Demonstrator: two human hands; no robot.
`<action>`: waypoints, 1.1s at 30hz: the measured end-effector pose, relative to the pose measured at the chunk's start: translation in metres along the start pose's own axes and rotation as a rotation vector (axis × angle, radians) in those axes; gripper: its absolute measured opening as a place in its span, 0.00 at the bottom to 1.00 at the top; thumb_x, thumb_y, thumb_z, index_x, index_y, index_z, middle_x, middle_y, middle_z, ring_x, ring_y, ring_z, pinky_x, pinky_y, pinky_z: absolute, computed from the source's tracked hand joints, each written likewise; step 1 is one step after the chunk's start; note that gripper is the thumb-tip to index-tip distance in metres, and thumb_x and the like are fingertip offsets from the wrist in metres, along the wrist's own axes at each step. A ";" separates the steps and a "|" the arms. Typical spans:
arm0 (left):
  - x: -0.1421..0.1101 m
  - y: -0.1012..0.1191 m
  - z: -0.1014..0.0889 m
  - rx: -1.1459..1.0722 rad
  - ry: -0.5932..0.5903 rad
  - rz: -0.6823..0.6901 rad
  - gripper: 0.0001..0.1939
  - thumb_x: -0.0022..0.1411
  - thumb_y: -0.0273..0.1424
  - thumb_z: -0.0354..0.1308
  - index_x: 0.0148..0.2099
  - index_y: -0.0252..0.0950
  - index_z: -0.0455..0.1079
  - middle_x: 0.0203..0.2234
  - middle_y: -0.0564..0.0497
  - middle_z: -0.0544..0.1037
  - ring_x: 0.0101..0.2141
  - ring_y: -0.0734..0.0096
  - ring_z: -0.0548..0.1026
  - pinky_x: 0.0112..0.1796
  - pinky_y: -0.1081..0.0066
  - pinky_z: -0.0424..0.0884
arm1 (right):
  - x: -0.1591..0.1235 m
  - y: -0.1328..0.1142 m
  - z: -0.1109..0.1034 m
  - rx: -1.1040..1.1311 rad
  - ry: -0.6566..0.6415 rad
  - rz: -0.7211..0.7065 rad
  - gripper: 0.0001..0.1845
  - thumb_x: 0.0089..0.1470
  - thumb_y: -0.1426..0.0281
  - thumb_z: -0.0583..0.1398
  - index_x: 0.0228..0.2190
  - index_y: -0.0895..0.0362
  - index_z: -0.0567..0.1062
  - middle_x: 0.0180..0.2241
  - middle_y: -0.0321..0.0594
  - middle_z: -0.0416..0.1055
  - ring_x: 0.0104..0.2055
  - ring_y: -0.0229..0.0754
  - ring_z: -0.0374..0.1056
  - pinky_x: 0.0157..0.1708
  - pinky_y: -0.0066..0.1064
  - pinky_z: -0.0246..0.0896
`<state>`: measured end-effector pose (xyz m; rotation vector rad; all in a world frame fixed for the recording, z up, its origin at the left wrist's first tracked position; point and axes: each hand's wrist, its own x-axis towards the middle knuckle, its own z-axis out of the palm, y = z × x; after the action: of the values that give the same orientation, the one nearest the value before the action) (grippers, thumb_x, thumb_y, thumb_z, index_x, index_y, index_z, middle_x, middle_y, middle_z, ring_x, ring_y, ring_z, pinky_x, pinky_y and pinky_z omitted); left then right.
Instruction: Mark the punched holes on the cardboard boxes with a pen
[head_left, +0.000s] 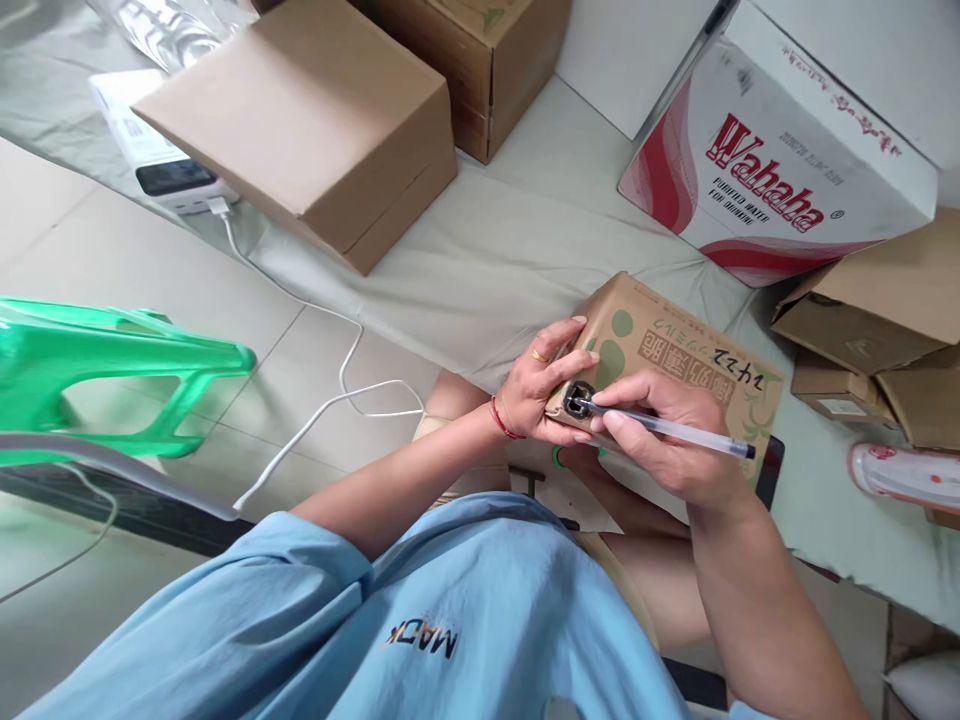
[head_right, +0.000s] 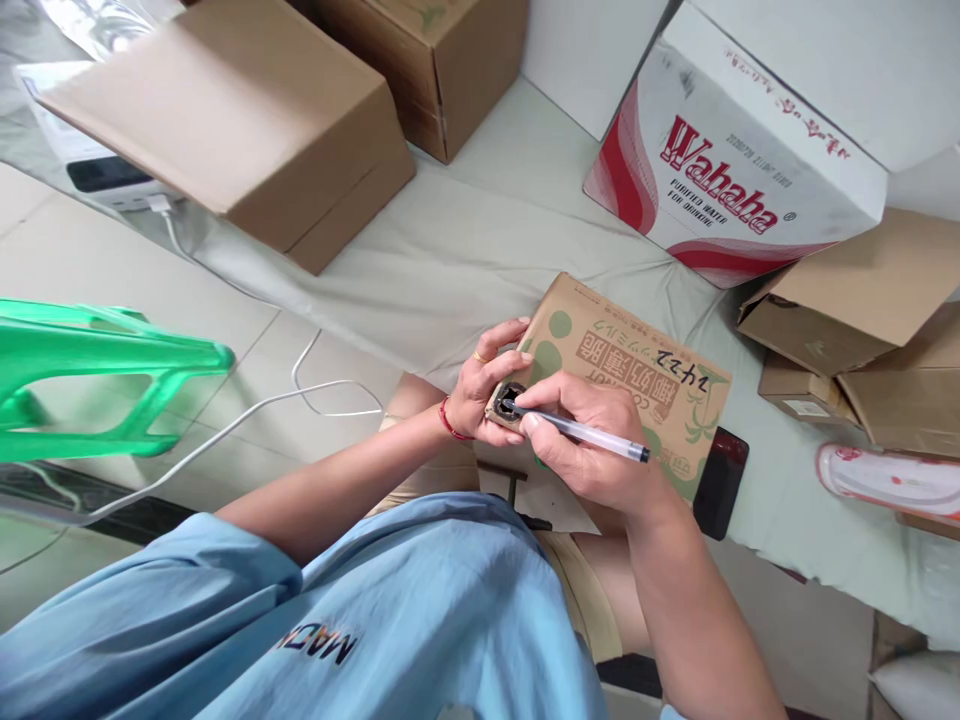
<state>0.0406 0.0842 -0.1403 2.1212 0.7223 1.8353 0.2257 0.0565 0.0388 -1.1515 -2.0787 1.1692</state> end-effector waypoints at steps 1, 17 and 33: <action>0.000 0.000 0.000 -0.009 0.003 -0.003 0.53 0.66 0.66 0.62 0.81 0.44 0.53 0.72 0.30 0.62 0.70 0.35 0.69 0.62 0.36 0.77 | 0.000 0.000 0.001 -0.007 0.012 0.006 0.05 0.69 0.66 0.65 0.44 0.52 0.83 0.33 0.37 0.85 0.32 0.40 0.80 0.32 0.30 0.71; -0.003 -0.002 0.002 0.012 -0.003 -0.019 0.54 0.65 0.66 0.63 0.81 0.48 0.52 0.72 0.32 0.63 0.70 0.36 0.70 0.62 0.36 0.78 | 0.004 -0.002 0.003 -0.095 0.065 -0.016 0.07 0.68 0.64 0.65 0.42 0.53 0.82 0.30 0.35 0.83 0.28 0.37 0.75 0.29 0.30 0.66; -0.004 -0.005 0.002 -0.029 -0.005 -0.025 0.54 0.64 0.68 0.62 0.82 0.50 0.52 0.74 0.35 0.62 0.71 0.37 0.68 0.62 0.36 0.76 | 0.000 0.000 0.005 -0.072 0.231 0.026 0.05 0.65 0.69 0.63 0.35 0.53 0.79 0.25 0.33 0.77 0.26 0.37 0.71 0.27 0.30 0.61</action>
<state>0.0409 0.0864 -0.1461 2.0880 0.7136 1.8160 0.2220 0.0542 0.0357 -1.2859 -1.9484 0.9305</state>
